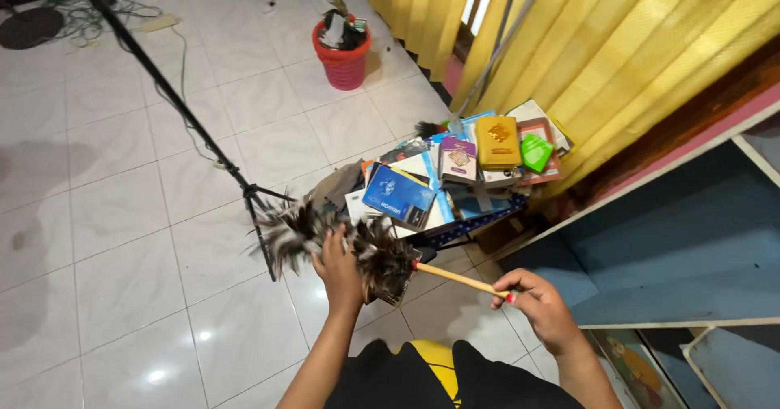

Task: Dusting various boxes and electronic items with a feather duster and a cloth before placing them on a shelf.

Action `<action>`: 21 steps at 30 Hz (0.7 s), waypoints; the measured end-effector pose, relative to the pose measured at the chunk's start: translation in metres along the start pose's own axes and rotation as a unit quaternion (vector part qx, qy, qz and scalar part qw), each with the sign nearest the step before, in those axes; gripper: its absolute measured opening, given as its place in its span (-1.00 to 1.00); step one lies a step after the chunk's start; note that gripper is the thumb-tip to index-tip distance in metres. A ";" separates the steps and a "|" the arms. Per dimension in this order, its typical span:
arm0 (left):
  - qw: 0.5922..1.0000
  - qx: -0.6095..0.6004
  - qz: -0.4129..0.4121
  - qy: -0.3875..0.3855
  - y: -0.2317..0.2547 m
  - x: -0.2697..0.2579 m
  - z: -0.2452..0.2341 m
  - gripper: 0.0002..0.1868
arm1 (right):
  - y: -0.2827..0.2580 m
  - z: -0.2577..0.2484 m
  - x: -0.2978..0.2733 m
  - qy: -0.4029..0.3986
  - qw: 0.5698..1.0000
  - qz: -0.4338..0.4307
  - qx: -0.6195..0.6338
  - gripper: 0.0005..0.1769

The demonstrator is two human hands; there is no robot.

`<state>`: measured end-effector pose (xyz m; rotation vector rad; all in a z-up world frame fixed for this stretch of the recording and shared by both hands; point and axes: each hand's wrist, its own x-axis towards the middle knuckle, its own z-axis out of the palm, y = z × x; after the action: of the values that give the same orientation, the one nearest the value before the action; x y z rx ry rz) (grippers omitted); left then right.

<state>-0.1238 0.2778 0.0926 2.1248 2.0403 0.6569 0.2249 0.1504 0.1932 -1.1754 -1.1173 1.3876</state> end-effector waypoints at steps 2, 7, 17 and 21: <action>0.998 -0.059 0.007 0.013 0.015 0.015 -0.032 -0.43 | 0.002 0.005 0.002 -0.024 0.997 0.058 -0.046 -0.75; 0.999 -0.005 0.040 0.024 0.009 0.034 -0.016 -0.33 | 0.044 0.024 0.007 -0.044 0.961 0.242 -0.123 -0.64; 0.991 -0.082 0.109 -0.016 0.017 0.070 -0.049 -0.39 | 0.027 0.088 0.030 0.069 0.947 0.174 -0.262 -0.81; 0.983 -0.113 0.140 -0.038 0.028 0.081 -0.045 -0.43 | 0.036 0.094 0.032 0.110 0.943 0.166 -0.266 -0.81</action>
<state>-0.1158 0.3450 0.1620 2.2778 1.5570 0.7871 0.1255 0.1725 0.1650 -1.9323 -1.2065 1.1834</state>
